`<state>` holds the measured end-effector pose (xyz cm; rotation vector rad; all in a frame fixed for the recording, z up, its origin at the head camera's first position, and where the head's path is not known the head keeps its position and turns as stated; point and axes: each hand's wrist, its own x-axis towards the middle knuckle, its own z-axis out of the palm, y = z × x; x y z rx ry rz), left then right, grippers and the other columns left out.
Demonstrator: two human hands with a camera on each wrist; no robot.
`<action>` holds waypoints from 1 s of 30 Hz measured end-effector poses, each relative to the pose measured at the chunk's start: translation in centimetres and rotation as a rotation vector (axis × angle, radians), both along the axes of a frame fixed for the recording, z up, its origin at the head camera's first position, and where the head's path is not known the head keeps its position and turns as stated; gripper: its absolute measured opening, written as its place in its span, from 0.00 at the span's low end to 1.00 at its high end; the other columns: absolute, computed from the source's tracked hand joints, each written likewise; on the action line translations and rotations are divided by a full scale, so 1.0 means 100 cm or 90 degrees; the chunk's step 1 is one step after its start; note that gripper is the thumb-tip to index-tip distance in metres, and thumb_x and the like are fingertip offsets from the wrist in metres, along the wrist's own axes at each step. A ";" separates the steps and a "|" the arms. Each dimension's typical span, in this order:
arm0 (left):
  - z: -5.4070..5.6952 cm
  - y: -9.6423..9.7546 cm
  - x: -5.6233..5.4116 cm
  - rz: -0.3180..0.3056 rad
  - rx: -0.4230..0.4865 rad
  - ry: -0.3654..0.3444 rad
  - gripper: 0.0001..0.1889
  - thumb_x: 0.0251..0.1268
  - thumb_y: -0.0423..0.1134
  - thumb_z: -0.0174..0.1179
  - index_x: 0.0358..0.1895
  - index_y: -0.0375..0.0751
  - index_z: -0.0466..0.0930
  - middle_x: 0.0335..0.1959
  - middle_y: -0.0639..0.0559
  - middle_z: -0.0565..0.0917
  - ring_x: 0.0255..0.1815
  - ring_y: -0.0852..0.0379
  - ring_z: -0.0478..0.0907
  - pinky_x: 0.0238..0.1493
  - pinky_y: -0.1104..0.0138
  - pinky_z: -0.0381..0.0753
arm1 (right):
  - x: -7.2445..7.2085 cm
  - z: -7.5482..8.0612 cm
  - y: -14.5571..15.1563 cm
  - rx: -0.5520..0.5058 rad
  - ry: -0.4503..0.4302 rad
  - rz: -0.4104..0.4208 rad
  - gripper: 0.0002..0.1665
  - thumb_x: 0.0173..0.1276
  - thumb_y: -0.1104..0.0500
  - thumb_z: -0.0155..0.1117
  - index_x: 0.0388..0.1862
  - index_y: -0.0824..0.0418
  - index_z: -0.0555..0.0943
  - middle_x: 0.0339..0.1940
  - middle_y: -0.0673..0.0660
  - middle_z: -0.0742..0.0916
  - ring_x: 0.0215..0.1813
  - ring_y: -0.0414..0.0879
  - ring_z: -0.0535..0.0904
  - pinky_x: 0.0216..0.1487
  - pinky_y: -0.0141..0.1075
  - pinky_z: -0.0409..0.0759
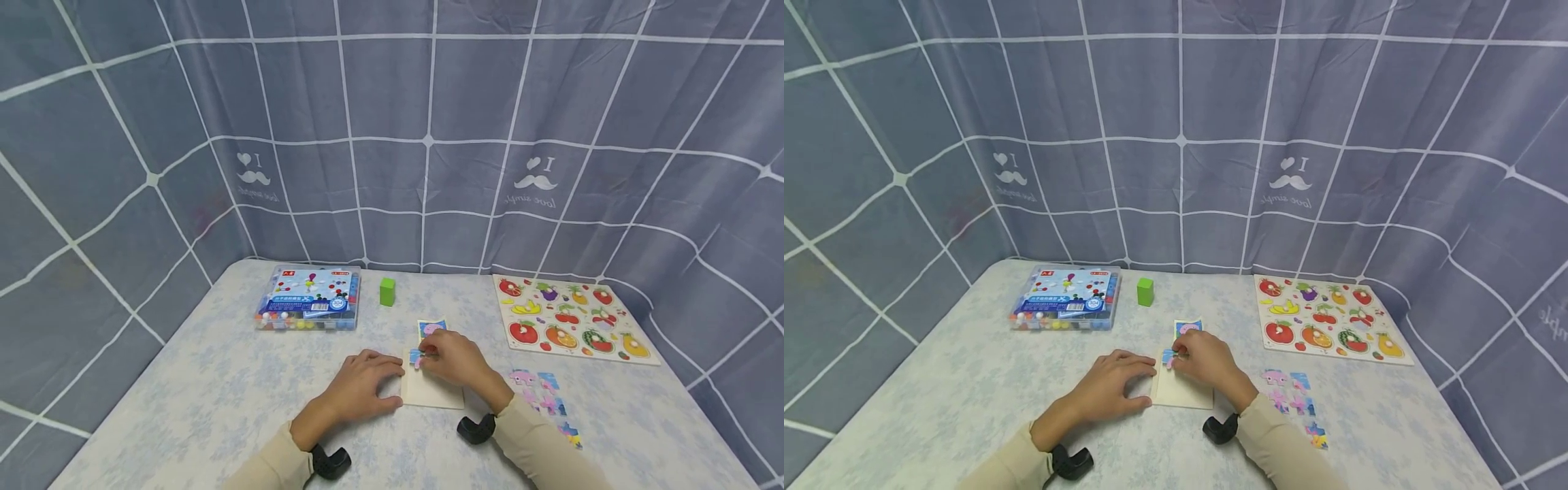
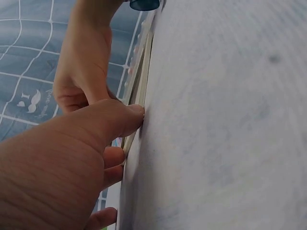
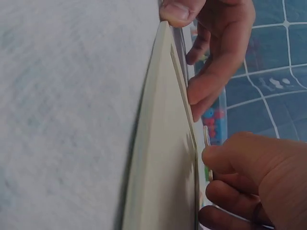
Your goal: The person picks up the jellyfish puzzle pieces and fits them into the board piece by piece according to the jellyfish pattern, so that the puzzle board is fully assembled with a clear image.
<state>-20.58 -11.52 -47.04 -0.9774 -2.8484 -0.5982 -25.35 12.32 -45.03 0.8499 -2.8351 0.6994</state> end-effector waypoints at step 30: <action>0.001 0.001 0.001 0.001 -0.020 0.017 0.23 0.64 0.58 0.65 0.59 0.54 0.83 0.64 0.60 0.79 0.62 0.51 0.72 0.54 0.46 0.71 | 0.002 -0.001 -0.004 0.040 0.017 0.052 0.13 0.61 0.60 0.76 0.46 0.58 0.91 0.34 0.48 0.87 0.35 0.41 0.80 0.33 0.37 0.77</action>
